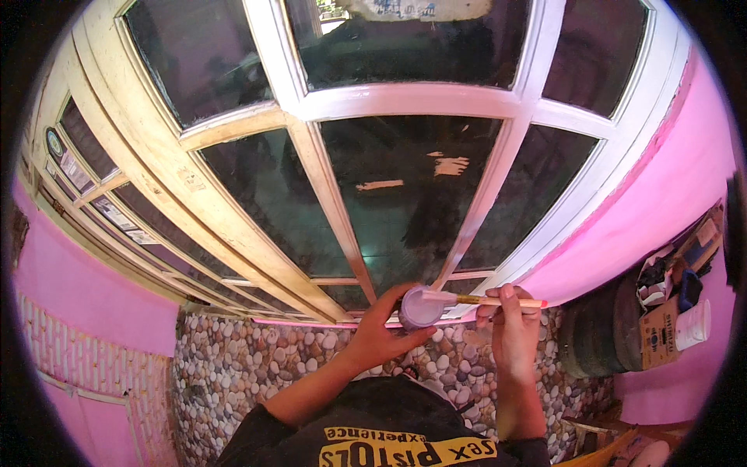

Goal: The person paints the wooden frame of a glass door using a brush and a small container of white paint, applying paint to the vertical and horizontal muntins.

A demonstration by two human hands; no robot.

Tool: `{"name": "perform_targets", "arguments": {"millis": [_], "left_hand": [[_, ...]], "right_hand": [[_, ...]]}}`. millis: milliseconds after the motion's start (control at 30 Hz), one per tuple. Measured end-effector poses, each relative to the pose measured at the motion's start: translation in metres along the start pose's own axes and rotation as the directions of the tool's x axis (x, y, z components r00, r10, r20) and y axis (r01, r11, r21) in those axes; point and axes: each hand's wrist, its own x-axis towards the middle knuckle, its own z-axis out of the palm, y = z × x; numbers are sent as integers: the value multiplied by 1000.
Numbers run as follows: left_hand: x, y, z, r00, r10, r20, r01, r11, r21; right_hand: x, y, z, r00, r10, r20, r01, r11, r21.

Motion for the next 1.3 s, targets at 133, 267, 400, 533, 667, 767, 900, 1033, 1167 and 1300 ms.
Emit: {"name": "perform_targets", "arguments": {"millis": [133,267,400,533,667,767,900,1033,1167,1300], "left_hand": [[-2,2,-2,999,-12,-36,12,1000,-12],[-4,-3,-5,998,16,-55,-19,999,-46],[0,3,-9,997,-29,-77,24,997,-69],[5,6,-16,999,-16,-46,14,999,-41],[10,1,-23,1000,1,0,-1,997,-72],[8,-4,-29,999,14,30,-10,991,-136],[6,-2,-44,996,-16,83,26,993,-117],[1,3,-59,996,-14,85,21,996,-85],[-1,3,-69,994,1,108,4,999,-51],[-5,-8,-78,993,28,116,-22,998,-53]], "right_hand": [[-2,2,6,999,27,17,-28,996,84],[-5,0,11,997,80,22,-82,983,166],[-7,0,12,996,65,66,-81,960,268],[-9,-6,16,995,80,57,-94,936,338],[-8,-14,28,999,47,15,-48,907,419],[-4,-19,39,999,-31,-30,41,901,431],[8,-33,54,977,-191,-93,212,836,507],[24,-45,76,918,-358,-168,395,799,453],[40,-46,90,710,-651,-268,696,706,131],[46,-41,99,559,-799,-220,779,598,-190]]}}
